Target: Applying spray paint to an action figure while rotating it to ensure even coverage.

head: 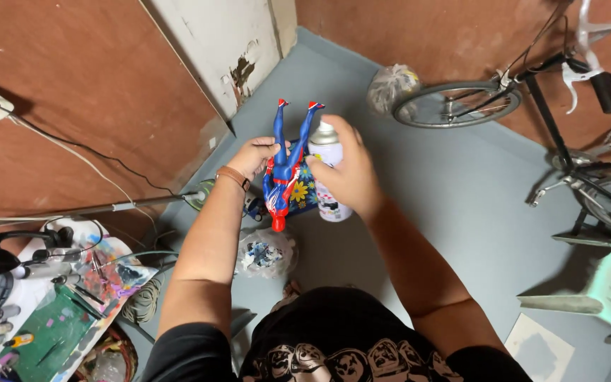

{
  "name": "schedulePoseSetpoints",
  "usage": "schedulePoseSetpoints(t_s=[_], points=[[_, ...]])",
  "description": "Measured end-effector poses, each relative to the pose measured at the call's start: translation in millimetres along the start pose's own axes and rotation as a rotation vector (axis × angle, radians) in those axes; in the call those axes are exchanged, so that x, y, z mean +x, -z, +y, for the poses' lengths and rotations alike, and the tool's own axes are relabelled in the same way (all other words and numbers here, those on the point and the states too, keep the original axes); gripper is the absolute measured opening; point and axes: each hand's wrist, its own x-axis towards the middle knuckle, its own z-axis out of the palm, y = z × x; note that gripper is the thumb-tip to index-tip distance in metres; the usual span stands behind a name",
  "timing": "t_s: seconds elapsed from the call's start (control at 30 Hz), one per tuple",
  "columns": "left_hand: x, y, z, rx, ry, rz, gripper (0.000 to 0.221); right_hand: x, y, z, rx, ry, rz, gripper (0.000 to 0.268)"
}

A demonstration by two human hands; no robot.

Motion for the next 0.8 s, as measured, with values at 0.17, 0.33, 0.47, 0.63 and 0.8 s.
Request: schedulePoseSetpoints(t_s=[0.17, 0.33, 0.47, 0.63, 0.8], points=[[-3, -7, 3, -0.032, 0.001, -0.056, 0.019, 10, -2, 6, -0.126, -0.024, -0.073, 0.072], [-16, -10, -5, -0.061, 0.019, -0.034, 0.026, 0, 6, -5, -0.146, -0.062, -0.055, 0.075], [-15, -13, 3, -0.060, 0.017, -0.068, 0.028, 12, -12, -8, -0.076, -0.081, -0.101, 0.070], [33, 11, -38, 0.025, -0.033, -0.054, 0.029, 5, 3, 10, -0.140, -0.127, -0.063, 0.072], [61, 30, -52, 0.445, -0.108, -0.022, 0.018, 6, 17, 13, -0.156, -0.095, -0.009, 0.076]])
